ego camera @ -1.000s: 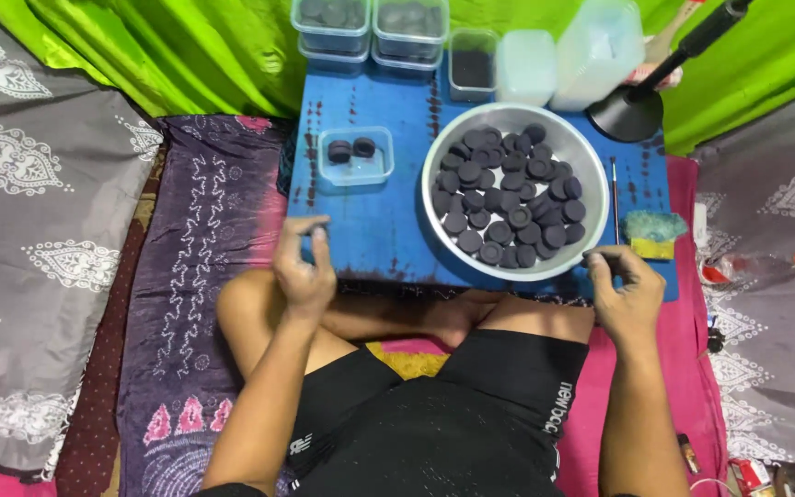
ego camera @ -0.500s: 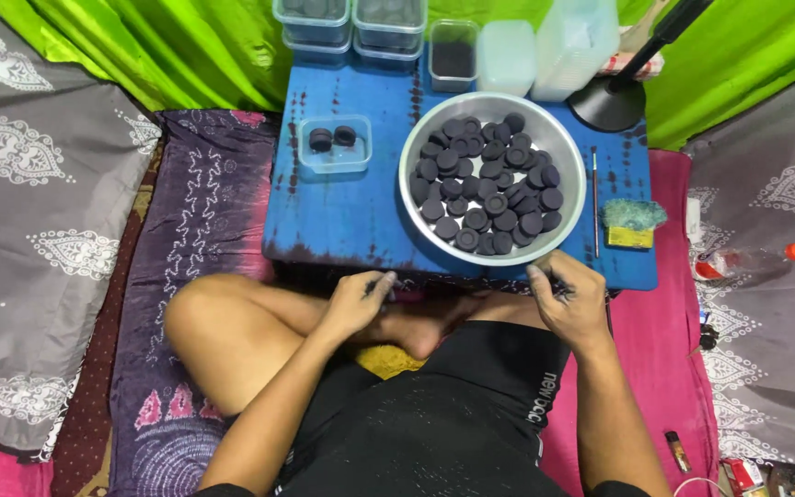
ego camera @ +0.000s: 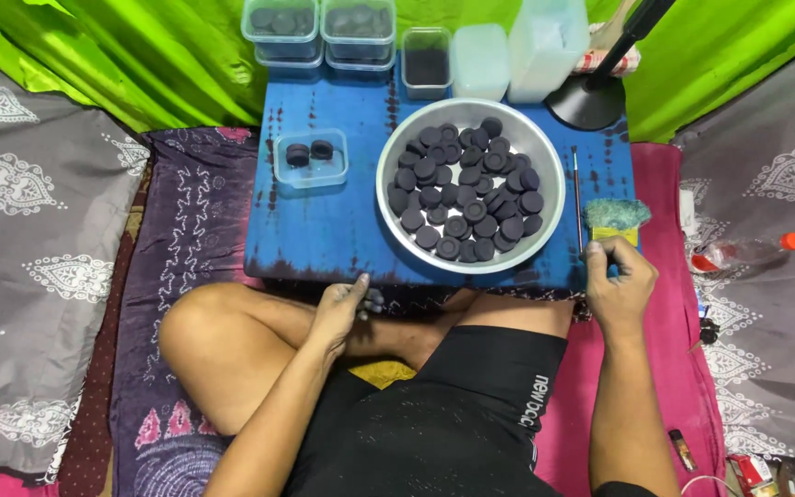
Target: Arranging small black disc-shaped items into a white bowl on a low table
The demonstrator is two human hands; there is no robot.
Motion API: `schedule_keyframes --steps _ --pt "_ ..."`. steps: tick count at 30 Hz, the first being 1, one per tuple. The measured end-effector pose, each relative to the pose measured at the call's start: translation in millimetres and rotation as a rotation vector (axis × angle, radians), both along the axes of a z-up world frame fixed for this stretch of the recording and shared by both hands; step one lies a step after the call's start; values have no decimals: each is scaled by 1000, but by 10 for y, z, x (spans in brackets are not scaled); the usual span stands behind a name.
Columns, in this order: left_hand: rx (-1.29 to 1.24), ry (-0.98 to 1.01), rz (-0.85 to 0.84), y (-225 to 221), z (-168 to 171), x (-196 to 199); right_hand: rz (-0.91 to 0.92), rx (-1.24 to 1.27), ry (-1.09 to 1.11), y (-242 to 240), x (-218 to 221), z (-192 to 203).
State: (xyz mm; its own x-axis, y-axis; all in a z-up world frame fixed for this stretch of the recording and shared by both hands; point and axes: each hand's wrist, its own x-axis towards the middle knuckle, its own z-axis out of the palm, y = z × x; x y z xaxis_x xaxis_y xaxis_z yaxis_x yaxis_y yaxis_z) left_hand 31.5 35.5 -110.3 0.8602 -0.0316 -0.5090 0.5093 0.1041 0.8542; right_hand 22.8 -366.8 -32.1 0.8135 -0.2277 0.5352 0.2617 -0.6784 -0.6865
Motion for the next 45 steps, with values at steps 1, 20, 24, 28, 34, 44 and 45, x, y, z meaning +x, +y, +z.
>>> schedule_keyframes --steps 1,20,24,28,34,44,45 --pt "2 5 1 4 -15 10 1 2 5 1 6 -21" --pt "616 -226 -525 55 470 -13 286 32 245 559 -107 74" --pt "721 -63 -412 65 -6 222 357 -13 285 698 -91 188" --pt "590 5 -269 -233 -15 121 453 -74 373 891 -112 317" --pt "115 -11 115 -102 -608 21 446 -65 404 860 -117 241" --pt "424 -236 -35 -43 476 -40 468 -75 538 883 -153 332" --pt "469 -207 -75 -40 471 12 511 -92 585 912 -170 369"
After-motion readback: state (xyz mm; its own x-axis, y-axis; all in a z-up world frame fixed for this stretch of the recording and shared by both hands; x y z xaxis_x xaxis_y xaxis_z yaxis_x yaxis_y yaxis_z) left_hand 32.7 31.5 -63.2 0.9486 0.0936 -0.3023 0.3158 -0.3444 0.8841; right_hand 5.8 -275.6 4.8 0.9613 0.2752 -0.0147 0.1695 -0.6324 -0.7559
